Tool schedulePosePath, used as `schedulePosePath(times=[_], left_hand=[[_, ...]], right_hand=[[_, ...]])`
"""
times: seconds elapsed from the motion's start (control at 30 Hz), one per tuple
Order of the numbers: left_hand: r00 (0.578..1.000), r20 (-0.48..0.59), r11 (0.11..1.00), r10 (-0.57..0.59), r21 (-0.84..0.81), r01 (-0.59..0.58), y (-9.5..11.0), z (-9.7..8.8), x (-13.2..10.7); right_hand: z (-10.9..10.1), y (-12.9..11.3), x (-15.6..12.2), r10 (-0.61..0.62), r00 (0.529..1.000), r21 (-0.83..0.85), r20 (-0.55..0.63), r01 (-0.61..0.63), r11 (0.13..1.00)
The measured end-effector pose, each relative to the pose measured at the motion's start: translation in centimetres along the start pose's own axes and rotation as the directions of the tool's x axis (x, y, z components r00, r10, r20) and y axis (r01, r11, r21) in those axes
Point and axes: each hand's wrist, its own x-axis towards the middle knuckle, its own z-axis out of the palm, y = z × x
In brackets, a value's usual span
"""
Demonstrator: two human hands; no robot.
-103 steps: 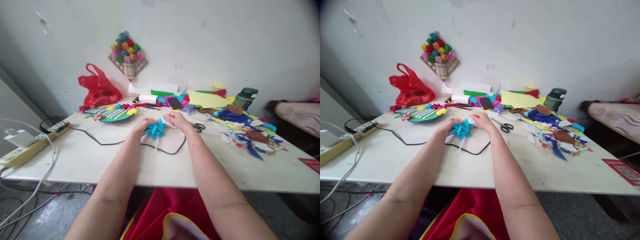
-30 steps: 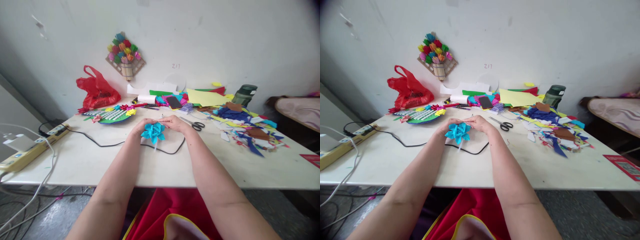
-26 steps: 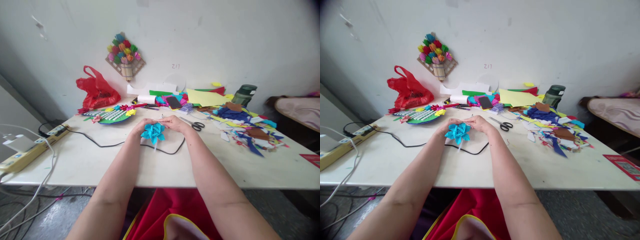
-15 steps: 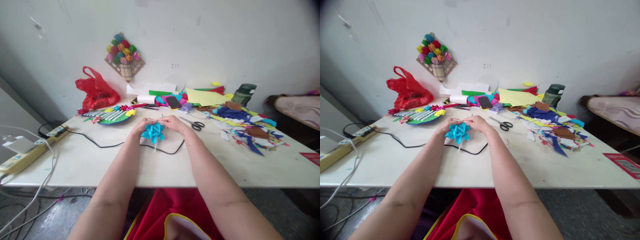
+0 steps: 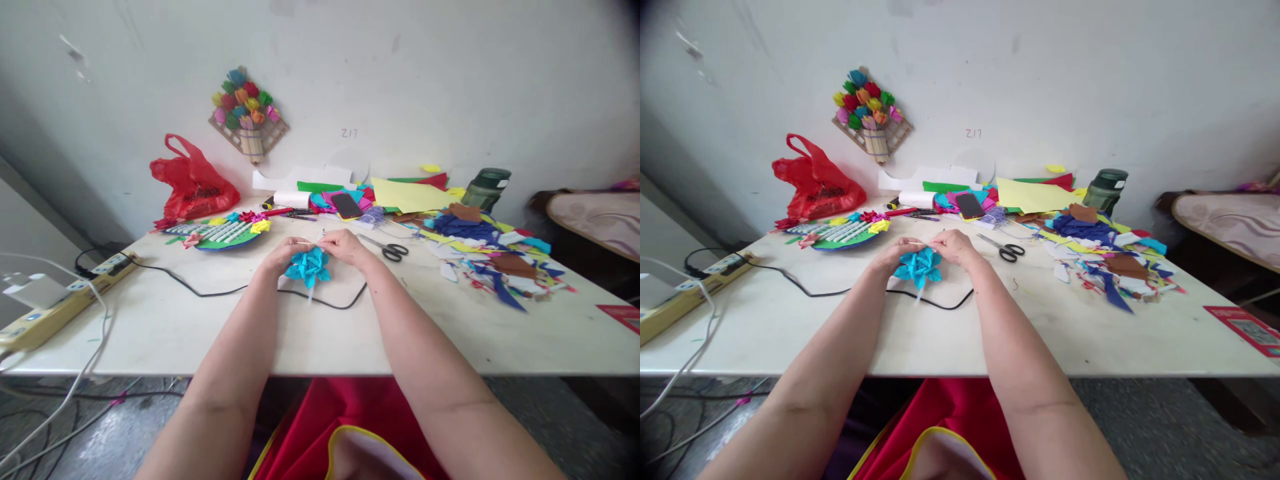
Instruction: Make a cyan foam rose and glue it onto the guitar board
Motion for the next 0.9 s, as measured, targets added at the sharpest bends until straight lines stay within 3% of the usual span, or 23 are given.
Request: schedulePosePath(times=[0.4,0.7,0.8,0.9], left_hand=[[0.999,-0.027,0.993,-0.032,-0.115,0.029,-0.2,0.06,0.16],[1.0,-0.002,0.992,-0.023,-0.123,0.023,-0.14,-0.01,0.11],[0.998,-0.058,0.986,-0.018,-0.165,0.008,-0.14,0.12,0.21],[0.986,-0.139,0.976,-0.094,-0.207,0.064,-0.1,0.38,0.41]], right_hand=[[0.28,-0.07,0.18,-0.117,0.99,-0.088,-0.073,0.111,0.99],[0.23,-0.36,0.19,-0.097,0.991,-0.064,-0.098,0.091,0.994],[0.11,-0.4,0.15,-0.092,0.991,-0.052,-0.094,0.087,0.995],[0.16,-0.32,0.15,-0.103,0.991,-0.064,-0.083,0.098,0.993]])
